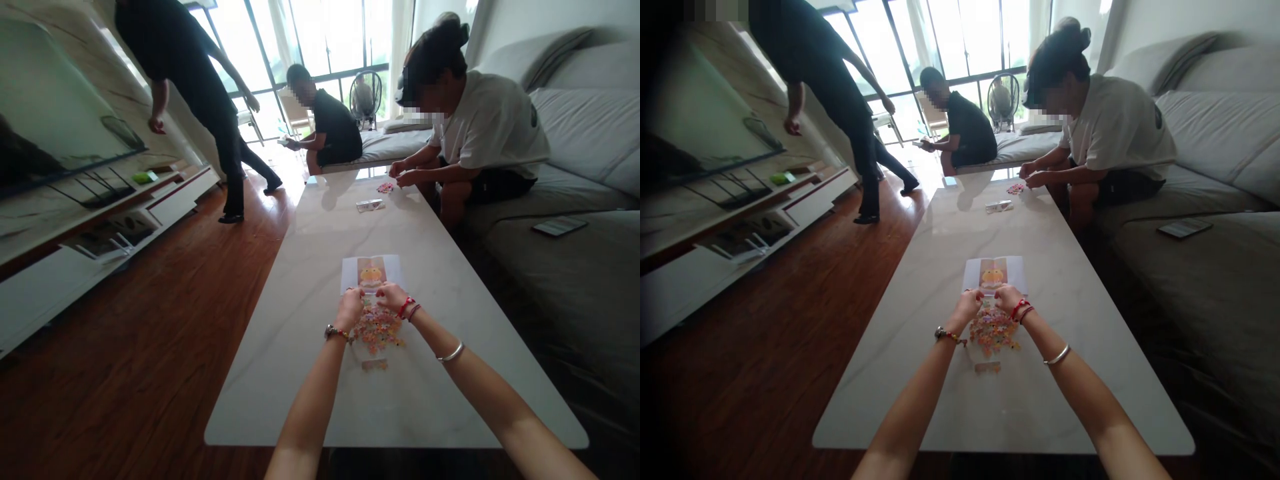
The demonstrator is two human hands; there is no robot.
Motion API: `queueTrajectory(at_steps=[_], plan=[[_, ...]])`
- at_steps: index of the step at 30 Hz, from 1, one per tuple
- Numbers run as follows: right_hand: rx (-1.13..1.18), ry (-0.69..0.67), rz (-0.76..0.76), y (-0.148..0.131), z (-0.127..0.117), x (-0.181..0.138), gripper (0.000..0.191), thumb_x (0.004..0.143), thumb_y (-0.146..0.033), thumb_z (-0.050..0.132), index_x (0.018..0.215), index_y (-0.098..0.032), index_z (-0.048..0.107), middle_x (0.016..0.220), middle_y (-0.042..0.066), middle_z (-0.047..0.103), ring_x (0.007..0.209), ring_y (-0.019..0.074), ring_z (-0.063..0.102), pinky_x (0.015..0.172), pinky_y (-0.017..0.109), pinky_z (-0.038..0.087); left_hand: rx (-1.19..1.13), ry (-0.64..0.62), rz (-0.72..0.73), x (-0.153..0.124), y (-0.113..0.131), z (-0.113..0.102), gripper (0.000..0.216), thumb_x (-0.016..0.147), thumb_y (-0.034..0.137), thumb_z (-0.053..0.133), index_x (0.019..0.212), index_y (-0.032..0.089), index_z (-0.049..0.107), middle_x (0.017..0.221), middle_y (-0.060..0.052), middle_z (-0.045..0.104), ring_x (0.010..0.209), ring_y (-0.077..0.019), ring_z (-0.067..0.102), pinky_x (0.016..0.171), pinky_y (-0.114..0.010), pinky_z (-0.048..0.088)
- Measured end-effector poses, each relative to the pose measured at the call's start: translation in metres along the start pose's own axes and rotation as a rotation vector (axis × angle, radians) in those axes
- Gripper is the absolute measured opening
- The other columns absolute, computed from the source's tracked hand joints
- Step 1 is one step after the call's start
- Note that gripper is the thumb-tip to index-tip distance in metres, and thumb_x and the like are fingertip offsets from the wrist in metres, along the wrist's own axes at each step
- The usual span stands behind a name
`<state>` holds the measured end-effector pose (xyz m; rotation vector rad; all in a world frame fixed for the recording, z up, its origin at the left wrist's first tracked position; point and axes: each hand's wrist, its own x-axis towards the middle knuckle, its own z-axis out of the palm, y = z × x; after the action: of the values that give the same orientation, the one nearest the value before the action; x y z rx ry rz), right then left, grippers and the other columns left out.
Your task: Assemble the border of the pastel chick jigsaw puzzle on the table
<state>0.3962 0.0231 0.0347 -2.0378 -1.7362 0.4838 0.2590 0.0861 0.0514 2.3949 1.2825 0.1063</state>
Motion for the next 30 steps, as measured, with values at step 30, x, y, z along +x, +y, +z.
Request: queueTrajectory(at_steps=[30], plan=[[-0.072, -0.069, 0.038, 0.01, -0.003, -0.012, 0.012, 0.068, -0.014, 0.058, 0.074, -0.016, 0.067, 0.093, 0.007, 0.061, 0.079, 0.014, 0.057, 0.071, 0.02, 0.042, -0.103, -0.003, -0.008, 0.01, -0.001, 0.015, 0.024, 0.071, 0.018, 0.055, 0.095, 0.018, 0.06, 0.086, -0.004, 0.062, 0.079, -0.0118, 0.056, 0.072, -0.021, 0.042]])
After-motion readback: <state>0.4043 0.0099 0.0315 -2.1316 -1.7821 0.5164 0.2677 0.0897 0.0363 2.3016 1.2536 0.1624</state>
